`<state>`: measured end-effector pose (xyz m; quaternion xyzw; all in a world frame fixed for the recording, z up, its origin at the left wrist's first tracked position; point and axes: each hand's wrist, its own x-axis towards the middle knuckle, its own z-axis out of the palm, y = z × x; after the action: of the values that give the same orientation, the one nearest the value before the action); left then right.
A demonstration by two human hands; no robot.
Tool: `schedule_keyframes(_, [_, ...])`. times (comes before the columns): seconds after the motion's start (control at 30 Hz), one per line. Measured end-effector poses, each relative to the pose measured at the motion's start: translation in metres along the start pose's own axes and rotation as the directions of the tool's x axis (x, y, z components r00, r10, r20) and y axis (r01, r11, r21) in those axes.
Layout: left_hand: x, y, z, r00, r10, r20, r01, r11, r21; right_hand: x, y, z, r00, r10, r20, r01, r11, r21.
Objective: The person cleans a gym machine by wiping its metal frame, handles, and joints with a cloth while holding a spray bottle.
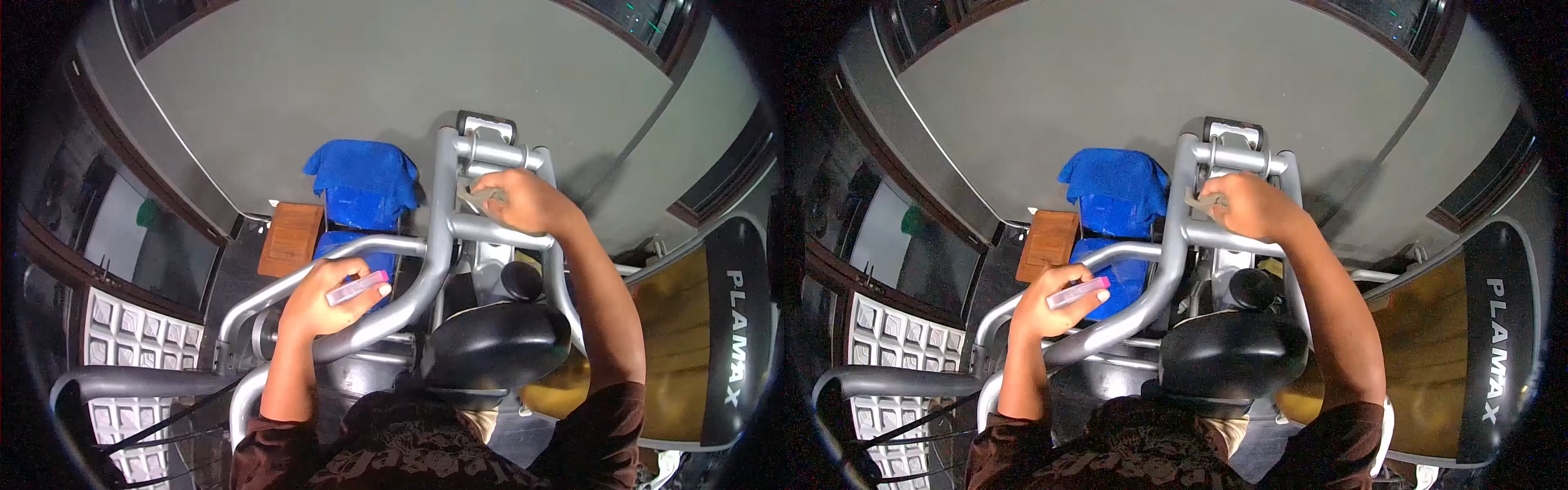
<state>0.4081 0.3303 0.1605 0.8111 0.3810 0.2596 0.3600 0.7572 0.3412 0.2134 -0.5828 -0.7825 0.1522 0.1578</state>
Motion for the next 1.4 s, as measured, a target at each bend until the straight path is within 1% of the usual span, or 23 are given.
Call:
schedule_keyframes(0.1, [0.008, 0.006, 0.006, 0.993, -0.121, -0.012, 0.121, 0.993, 0.004, 0.001, 0.008, 0.011, 0.999, -0.006, 0.048, 0.005, 1.000, 0.024])
schedule_keyframes(0.23, [0.012, -0.005, 0.013, 0.997, -0.079, 0.024, 0.081, 0.994, -0.068, 0.009, 0.008, 0.044, 0.998, -0.012, 0.056, 0.017, 0.996, -0.093])
schedule_keyframes(0.37, [0.013, -0.006, 0.023, 0.999, 0.039, -0.031, -0.042, 0.996, -0.078, 0.030, 0.004, 0.051, 0.993, -0.025, 0.118, 0.052, 0.970, -0.236])
schedule_keyframes(0.4, [0.013, -0.009, 0.022, 0.999, 0.031, -0.019, -0.032, 0.997, -0.076, 0.032, 0.004, 0.054, 0.997, -0.034, 0.068, 0.049, 0.972, -0.228])
schedule_keyframes(0.47, [0.010, -0.015, 0.022, 0.995, 0.037, -0.092, -0.043, 0.997, -0.064, 0.039, 0.006, 0.058, 0.998, -0.051, -0.036, 0.042, 0.975, -0.219])
schedule_keyframes(0.57, [0.001, -0.019, 0.018, 0.985, 0.007, -0.175, -0.021, 0.997, -0.077, 0.038, -0.006, 0.067, 0.991, 0.110, 0.074, -0.081, 0.943, -0.323])
schedule_keyframes(0.6, [-0.003, -0.021, 0.015, 0.981, -0.010, -0.195, -0.007, 0.996, -0.085, 0.033, 0.001, 0.080, 0.992, 0.038, 0.120, 0.003, 0.946, -0.324])
schedule_keyframes(0.63, [-0.007, -0.024, 0.014, 0.974, -0.010, -0.228, -0.006, 0.998, -0.068, 0.028, 0.002, 0.090, 0.990, 0.004, 0.141, 0.033, 0.965, -0.262])
schedule_keyframes(0.7, [-0.014, -0.031, 0.014, 0.955, -0.004, -0.297, -0.008, 0.999, -0.038, 0.017, 0.003, 0.095, 0.955, -0.200, 0.218, 0.230, 0.965, -0.124])
schedule_keyframes(0.77, [-0.018, -0.038, 0.018, 0.936, -0.006, -0.353, -0.019, 0.998, -0.067, 0.008, 0.006, 0.103, 0.874, -0.325, 0.361, 0.310, 0.945, 0.101])
schedule_keyframes(0.8, [-0.020, -0.039, 0.021, 0.926, -0.029, -0.375, -0.003, 0.996, -0.087, 0.008, 0.002, 0.106, 0.830, -0.353, 0.432, 0.285, 0.934, 0.217])
schedule_keyframes(0.83, [-0.022, -0.039, 0.022, 0.917, -0.052, -0.395, 0.011, 0.994, -0.105, 0.007, -0.003, 0.109, 0.778, -0.292, 0.556, 0.196, 0.954, 0.226])
schedule_keyframes(0.9, [-0.023, -0.045, 0.023, 0.903, -0.018, -0.430, -0.023, 0.996, -0.090, 0.000, -0.015, 0.103, 0.739, -0.359, 0.571, 0.242, 0.931, 0.272])
schedule_keyframes(0.93, [-0.025, -0.050, 0.025, 0.891, -0.011, -0.455, -0.040, 0.994, -0.101, 0.001, -0.017, 0.100, 0.757, -0.351, 0.551, 0.231, 0.933, 0.277])
schedule_keyframes(1.0, [-0.023, -0.051, 0.024, 0.860, 0.047, -0.508, -0.106, 0.991, -0.088, 0.012, -0.013, 0.088, 0.912, -0.223, 0.346, 0.182, 0.972, 0.146])
schedule_keyframes(1.03, [-0.023, -0.052, 0.025, 0.853, 0.019, -0.521, -0.099, 0.987, -0.125, 0.018, -0.008, 0.081, 0.961, -0.157, 0.228, 0.141, 0.986, 0.086])
schedule_keyframes(1.1, [-0.024, -0.054, 0.028, 0.840, -0.039, -0.541, -0.086, 0.975, -0.203, 0.033, 0.008, 0.078, 1.000, 0.001, -0.014, -0.005, 0.951, -0.310])
schedule_keyframes(1.13, [-0.024, -0.055, 0.031, 0.840, -0.030, -0.542, -0.097, 0.974, -0.203, 0.040, 0.018, 0.078, 1.000, 0.016, 0.014, -0.009, 0.921, -0.389])
schedule_keyframes(1.23, [-0.021, -0.059, 0.032, 0.835, 0.004, -0.551, -0.136, 0.971, -0.199, 0.042, 0.014, 0.093, 0.975, -0.050, 0.214, 0.120, 0.937, -0.327])
schedule_keyframes(1.27, [-0.019, -0.059, 0.032, 0.832, 0.005, -0.554, -0.136, 0.971, -0.196, 0.038, 0.008, 0.098, 0.940, -0.108, 0.325, 0.178, 0.965, -0.195])
schedule_keyframes(1.3, [-0.018, -0.058, 0.033, 0.832, 0.003, -0.554, -0.132, 0.972, -0.193, 0.038, 0.005, 0.113, 0.869, -0.244, 0.431, 0.304, 0.950, -0.075])
schedule_keyframes(1.37, [-0.019, -0.055, 0.034, 0.841, 0.000, -0.541, -0.129, 0.971, -0.201, 0.026, -0.030, 0.115, 0.752, -0.319, 0.577, 0.305, 0.944, 0.126])
schedule_keyframes(1.4, [-0.019, -0.054, 0.033, 0.846, 0.000, -0.533, -0.132, 0.969, -0.209, 0.024, -0.032, 0.115, 0.776, -0.322, 0.542, 0.305, 0.944, 0.124])
